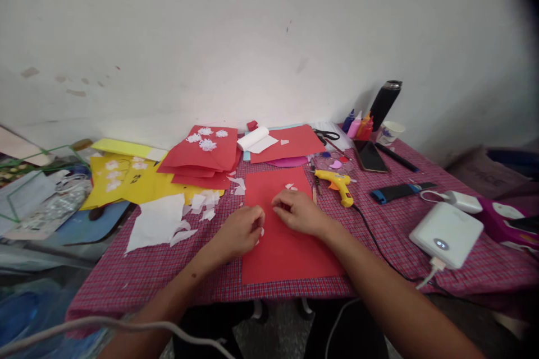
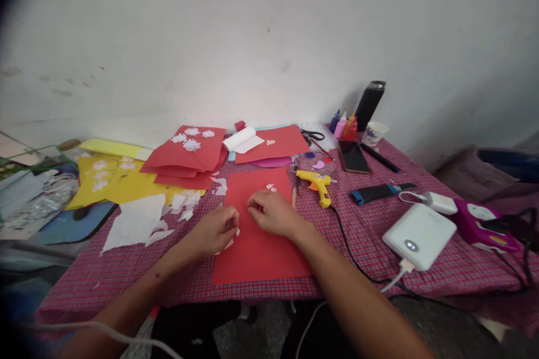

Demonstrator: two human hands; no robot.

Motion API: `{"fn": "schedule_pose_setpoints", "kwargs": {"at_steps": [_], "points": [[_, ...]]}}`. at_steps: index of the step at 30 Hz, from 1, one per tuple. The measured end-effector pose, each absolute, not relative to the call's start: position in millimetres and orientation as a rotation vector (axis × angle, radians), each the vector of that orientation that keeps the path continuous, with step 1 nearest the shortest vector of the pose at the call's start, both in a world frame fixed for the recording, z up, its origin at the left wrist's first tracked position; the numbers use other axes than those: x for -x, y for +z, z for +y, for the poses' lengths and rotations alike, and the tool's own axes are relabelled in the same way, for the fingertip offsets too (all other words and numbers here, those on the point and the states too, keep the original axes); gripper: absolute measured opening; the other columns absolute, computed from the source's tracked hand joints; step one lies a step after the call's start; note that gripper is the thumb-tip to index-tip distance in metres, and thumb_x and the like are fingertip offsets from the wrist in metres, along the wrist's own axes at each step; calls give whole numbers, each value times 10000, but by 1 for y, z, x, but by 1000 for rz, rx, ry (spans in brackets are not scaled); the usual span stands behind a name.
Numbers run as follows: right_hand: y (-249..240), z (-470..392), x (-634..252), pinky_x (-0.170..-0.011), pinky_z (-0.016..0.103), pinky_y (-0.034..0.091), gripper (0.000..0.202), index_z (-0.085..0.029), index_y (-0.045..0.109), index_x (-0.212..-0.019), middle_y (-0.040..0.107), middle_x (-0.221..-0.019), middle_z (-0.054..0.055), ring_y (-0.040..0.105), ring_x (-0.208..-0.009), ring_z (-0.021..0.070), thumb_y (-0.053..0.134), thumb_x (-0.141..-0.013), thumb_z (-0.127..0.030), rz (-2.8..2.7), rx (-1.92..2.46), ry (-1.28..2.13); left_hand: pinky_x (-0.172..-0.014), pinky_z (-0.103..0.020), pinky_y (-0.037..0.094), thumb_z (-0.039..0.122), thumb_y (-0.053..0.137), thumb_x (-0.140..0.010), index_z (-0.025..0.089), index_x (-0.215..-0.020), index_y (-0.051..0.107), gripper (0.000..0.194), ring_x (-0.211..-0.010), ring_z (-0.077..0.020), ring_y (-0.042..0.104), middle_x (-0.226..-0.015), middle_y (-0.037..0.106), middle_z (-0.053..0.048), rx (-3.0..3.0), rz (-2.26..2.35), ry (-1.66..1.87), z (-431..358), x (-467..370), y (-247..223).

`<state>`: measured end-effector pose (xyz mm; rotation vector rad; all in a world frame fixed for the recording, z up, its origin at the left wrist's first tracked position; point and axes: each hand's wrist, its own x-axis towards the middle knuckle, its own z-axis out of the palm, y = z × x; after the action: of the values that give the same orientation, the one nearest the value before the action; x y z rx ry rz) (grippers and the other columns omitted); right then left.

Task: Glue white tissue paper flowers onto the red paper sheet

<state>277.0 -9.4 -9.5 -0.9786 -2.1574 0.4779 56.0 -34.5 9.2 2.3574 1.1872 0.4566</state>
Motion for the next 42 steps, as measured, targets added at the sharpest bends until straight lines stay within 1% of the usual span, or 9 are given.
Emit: {"fn": "schedule_pose_setpoints", "kwargs": {"at_steps": [4, 7, 13, 22, 25, 30, 35, 39, 42], "points": [[-11, -11, -275, -689, 279, 436, 147, -208, 642, -882, 649, -784, 10, 584, -724, 170, 599, -823, -81, -2159, 938, 518, -642, -268, 370, 154, 593, -783, 200, -801, 533, 77, -693, -149, 520, -737, 573, 22, -2091, 1209, 585, -29, -55, 8], [-10, -15, -273, -697, 276, 440, 175, -214, 643, -936, 644, -807, 7, 588, -739, 168, 620, -817, -87, -2176, 875, 553, -612, -246, 390, 195, 645, -770, 195, -808, 531, 120, -663, -130, 519, -722, 562, 30, -1812, 1172, 724, -24, -58, 8], [-5, -20, -270, -651, 263, 425, 21, -223, 616, -886, 628, -784, -7, 557, -689, 152, 633, -896, -225, -2133, 865, 628, -623, -225, 406, 227, 699, -732, 197, -787, 494, 214, -656, -107, 524, -728, 572, 37, -1558, 1103, 909, -17, -68, 5], [-5, -19, -271, -613, 261, 403, 84, -215, 599, -856, 624, -756, -9, 551, -644, 146, 618, -853, -132, -2044, 916, 574, -656, -214, 415, 180, 696, -720, 191, -842, 536, 202, -706, -99, 552, -772, 595, 42, -1423, 998, 981, -17, -77, 2], [-4, -19, -270, -603, 262, 395, 74, -217, 590, -830, 603, -723, -16, 538, -637, 147, 615, -866, -158, -1987, 934, 591, -670, -213, 429, 179, 736, -688, 190, -862, 554, 252, -721, -98, 566, -801, 615, 32, -1305, 968, 1001, -19, -81, 4], [-2, -20, -269, -606, 259, 409, 64, -215, 605, -835, 584, -712, -21, 529, -645, 145, 595, -882, -173, -1902, 926, 665, -617, -216, 416, 232, 753, -682, 199, -843, 559, 255, -643, -91, 535, -756, 587, 37, -1163, 973, 1054, -17, -86, 3], [-2, -18, -272, -591, 259, 415, 97, -211, 627, -890, 595, -727, -20, 533, -627, 140, 588, -851, -131, -1857, 927, 657, -617, -210, 409, 226, 735, -724, 188, -851, 552, 225, -653, -94, 541, -742, 595, 31, -1255, 1021, 1101, -11, -85, 1], [1, -10, -283, -623, 280, 464, 89, -212, 622, -944, 635, -775, -4, 579, -660, 155, 606, -859, -193, -1486, 1003, 592, -618, -208, 411, 209, 680, -772, 193, -845, 531, 167, -672, -109, 571, -743, 614, 30, -1503, 1131, 1060, 6, -89, -2], [6, -4, -293, -581, 266, 458, 83, -209, 617, -933, 608, -762, -14, 556, -623, 140, 626, -857, -241, -1211, 1014, 576, -653, -224, 445, 164, 638, -790, 197, -869, 527, 140, -732, -132, 618, -793, 643, 11, -1748, 1237, 1010, 25, -98, -6]]}}
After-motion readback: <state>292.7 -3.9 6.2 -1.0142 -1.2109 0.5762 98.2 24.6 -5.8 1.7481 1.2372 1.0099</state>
